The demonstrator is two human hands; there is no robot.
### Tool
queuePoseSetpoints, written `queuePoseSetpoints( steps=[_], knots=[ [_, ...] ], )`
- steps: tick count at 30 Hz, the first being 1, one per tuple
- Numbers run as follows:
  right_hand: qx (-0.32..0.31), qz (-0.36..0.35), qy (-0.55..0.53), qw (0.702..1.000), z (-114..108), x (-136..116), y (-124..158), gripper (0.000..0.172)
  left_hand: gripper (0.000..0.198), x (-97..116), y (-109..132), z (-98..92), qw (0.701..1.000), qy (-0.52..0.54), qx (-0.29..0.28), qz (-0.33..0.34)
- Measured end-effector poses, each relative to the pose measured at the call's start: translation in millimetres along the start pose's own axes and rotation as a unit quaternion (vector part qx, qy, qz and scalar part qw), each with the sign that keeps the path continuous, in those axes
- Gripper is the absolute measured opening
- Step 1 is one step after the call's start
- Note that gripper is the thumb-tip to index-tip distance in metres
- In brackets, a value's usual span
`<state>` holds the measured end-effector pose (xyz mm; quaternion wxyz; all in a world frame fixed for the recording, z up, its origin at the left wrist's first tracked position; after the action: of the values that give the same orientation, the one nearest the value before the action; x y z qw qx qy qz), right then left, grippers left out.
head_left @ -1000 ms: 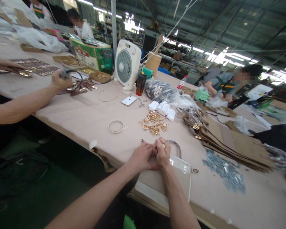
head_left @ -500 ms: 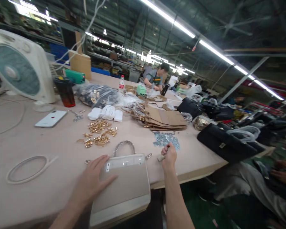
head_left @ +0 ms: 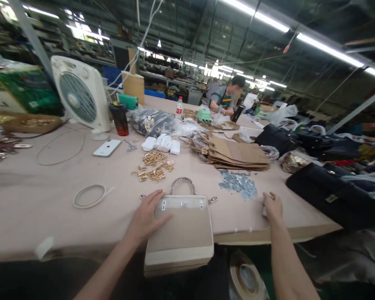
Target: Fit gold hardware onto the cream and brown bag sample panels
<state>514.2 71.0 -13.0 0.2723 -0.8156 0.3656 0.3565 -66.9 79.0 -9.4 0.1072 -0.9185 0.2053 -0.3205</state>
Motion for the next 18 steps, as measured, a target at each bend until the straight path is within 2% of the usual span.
queuePoseSetpoints(
  steps=[4, 8, 10, 12, 15, 18],
  knots=[
    [-0.005, -0.026, 0.042, 0.999, 3.2, -4.2, -2.7, 0.078, 0.067, -0.7, 2.3, -2.2, 1.000, 0.008, 0.019, 0.003],
    [0.059, -0.123, 0.042, 0.990, -2.6, -28.8, 24.8, 0.072, 0.064, -1.5, 2.3, -4.7, 0.999, 0.025, 0.043, 0.009],
    [0.081, -0.157, 0.005, 0.984, -4.4, -45.7, 52.6, 0.066, 0.063, -1.1, 2.4, -6.3, 0.998, 0.029, 0.053, 0.006],
    [0.077, -0.160, -0.043, 0.983, -3.2, -61.6, 87.0, 0.061, 0.061, 0.2, 3.0, -8.2, 0.998, 0.028, 0.060, 0.003],
    [0.030, -0.168, -0.083, 0.982, 4.2, -82.1, 144.6, 0.055, 0.058, 3.3, 5.7, -10.7, 0.997, 0.028, 0.065, -0.002],
    [-0.050, -0.155, -0.128, 0.978, 17.5, -89.7, 197.8, 0.056, 0.054, 6.0, 10.2, -12.0, 0.997, 0.028, 0.076, -0.012]
  ],
)
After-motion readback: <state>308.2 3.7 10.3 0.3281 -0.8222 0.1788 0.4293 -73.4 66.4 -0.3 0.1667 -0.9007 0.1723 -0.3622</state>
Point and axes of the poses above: each hand's wrist, its own y-axis away from the middle knuckle, its own z-axis out of the palm, x = y × z, the point moved 4 cm from there along -y, towards the middle knuckle, and after that the axes turned 4 degrees about -x, right-handed, at the moved point
